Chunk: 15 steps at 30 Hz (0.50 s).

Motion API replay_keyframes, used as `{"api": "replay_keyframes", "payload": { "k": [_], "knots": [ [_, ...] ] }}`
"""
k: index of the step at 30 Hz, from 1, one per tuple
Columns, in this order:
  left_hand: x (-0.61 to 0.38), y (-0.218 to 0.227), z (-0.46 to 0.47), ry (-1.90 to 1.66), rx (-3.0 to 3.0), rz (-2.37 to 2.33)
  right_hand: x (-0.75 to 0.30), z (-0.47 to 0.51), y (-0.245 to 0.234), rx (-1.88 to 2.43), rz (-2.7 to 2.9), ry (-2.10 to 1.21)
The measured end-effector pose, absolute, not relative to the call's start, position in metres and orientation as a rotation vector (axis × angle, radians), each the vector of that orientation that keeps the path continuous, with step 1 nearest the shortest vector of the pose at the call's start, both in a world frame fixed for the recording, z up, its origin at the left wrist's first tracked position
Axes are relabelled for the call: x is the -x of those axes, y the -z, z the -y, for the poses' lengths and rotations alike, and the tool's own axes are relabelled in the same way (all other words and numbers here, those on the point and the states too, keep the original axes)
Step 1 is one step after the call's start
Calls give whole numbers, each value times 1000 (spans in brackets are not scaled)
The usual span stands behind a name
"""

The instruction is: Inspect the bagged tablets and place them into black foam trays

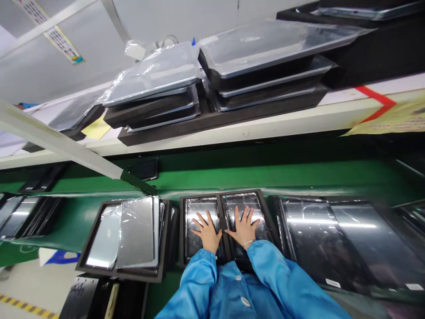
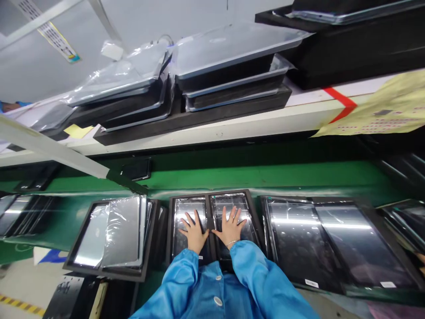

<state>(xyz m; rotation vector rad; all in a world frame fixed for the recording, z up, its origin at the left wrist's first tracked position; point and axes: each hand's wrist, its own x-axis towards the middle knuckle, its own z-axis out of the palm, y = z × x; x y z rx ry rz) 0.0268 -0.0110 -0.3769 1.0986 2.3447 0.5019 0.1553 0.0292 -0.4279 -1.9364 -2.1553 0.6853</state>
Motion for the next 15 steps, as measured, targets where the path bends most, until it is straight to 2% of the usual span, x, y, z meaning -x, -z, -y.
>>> {"api": "replay_keyframes", "payload": {
  "k": [7,11,15],
  "knots": [
    [-12,346,10,-606,-1055,-2255,-149,-41,424,2036,2165,-767],
    [19,308,27,-735,-1065,-2125,-149,-43,399,1999,2082,-868],
    [47,283,39,-855,-1014,-2150,-200,-52,366,1924,1891,-1001]
  ]
}}
